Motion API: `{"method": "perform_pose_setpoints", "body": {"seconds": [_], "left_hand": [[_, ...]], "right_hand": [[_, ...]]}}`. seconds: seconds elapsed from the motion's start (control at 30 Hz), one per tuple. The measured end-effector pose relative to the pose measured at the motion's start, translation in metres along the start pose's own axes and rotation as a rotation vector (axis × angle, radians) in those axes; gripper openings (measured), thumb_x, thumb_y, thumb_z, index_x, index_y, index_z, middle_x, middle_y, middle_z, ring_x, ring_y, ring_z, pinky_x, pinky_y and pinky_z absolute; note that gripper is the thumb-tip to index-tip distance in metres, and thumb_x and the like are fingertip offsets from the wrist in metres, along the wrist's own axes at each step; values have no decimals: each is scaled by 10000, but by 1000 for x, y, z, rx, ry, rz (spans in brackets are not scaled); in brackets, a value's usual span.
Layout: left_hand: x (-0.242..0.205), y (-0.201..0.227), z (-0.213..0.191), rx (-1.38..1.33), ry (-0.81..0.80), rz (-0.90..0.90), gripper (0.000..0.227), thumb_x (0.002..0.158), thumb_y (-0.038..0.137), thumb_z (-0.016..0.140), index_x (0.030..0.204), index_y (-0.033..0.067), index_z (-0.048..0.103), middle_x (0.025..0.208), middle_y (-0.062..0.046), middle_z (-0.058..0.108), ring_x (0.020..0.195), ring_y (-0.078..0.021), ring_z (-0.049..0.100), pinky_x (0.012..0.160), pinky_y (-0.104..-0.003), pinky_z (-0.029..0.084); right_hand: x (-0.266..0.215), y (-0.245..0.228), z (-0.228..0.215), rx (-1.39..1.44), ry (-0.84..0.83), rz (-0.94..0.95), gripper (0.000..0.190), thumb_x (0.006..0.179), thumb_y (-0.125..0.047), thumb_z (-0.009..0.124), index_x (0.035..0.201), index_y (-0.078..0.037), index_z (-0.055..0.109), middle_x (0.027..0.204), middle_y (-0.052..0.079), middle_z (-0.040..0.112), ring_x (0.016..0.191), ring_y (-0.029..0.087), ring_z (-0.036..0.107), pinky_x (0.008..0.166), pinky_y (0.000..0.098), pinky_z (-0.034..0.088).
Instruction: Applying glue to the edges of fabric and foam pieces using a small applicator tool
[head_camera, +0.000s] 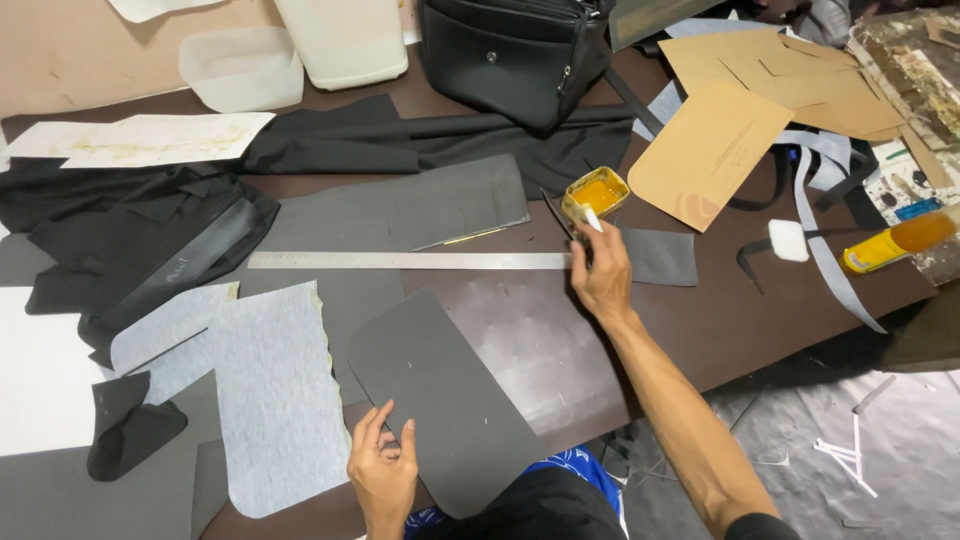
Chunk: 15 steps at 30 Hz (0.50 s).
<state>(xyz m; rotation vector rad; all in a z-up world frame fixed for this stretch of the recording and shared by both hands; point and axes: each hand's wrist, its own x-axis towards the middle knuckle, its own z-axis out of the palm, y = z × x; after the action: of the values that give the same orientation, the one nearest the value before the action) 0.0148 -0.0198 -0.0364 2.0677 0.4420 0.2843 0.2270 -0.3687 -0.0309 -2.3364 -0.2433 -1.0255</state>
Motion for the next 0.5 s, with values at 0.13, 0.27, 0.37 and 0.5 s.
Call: {"method": "perform_pose_setpoints", "body": {"seconds": [0.13, 0.27, 0.37, 0.5], "left_hand": [[0, 2, 0, -30, -19, -25, 415, 860, 185, 750, 1272, 148, 720, 1359, -105, 628, 723, -170, 635, 642, -275, 627], [5, -3, 7, 3, 22, 87, 401, 844, 179, 768, 1242, 149, 730, 1308, -118, 653, 739, -167, 661, 568, -254, 646], [8, -2, 5, 16, 19, 130, 392, 848, 187, 763, 1236, 147, 727, 1292, -126, 660, 740, -157, 678, 522, -245, 655], [7, 2, -1, -24, -33, 98, 397, 870, 194, 733, 1263, 149, 710, 1326, -130, 643, 744, -127, 669, 468, -199, 608]], "right_hand": [[31, 10, -16, 107, 41, 270, 258, 1017, 35, 508, 1196, -7, 689, 1032, 149, 732, 910, 241, 726, 838, 397, 596], [50, 26, -16, 7, -153, 110, 338, 905, -150, 731, 1222, -56, 659, 1193, 153, 628, 1000, 298, 631, 862, 417, 511], [51, 35, -8, -46, -258, 32, 505, 818, -44, 793, 1288, -58, 608, 1252, 167, 583, 1047, 347, 627, 840, 463, 533], [52, 25, -11, -31, -167, -38, 348, 959, -142, 728, 1275, -30, 633, 1241, 209, 589, 1050, 382, 635, 846, 475, 538]]}}
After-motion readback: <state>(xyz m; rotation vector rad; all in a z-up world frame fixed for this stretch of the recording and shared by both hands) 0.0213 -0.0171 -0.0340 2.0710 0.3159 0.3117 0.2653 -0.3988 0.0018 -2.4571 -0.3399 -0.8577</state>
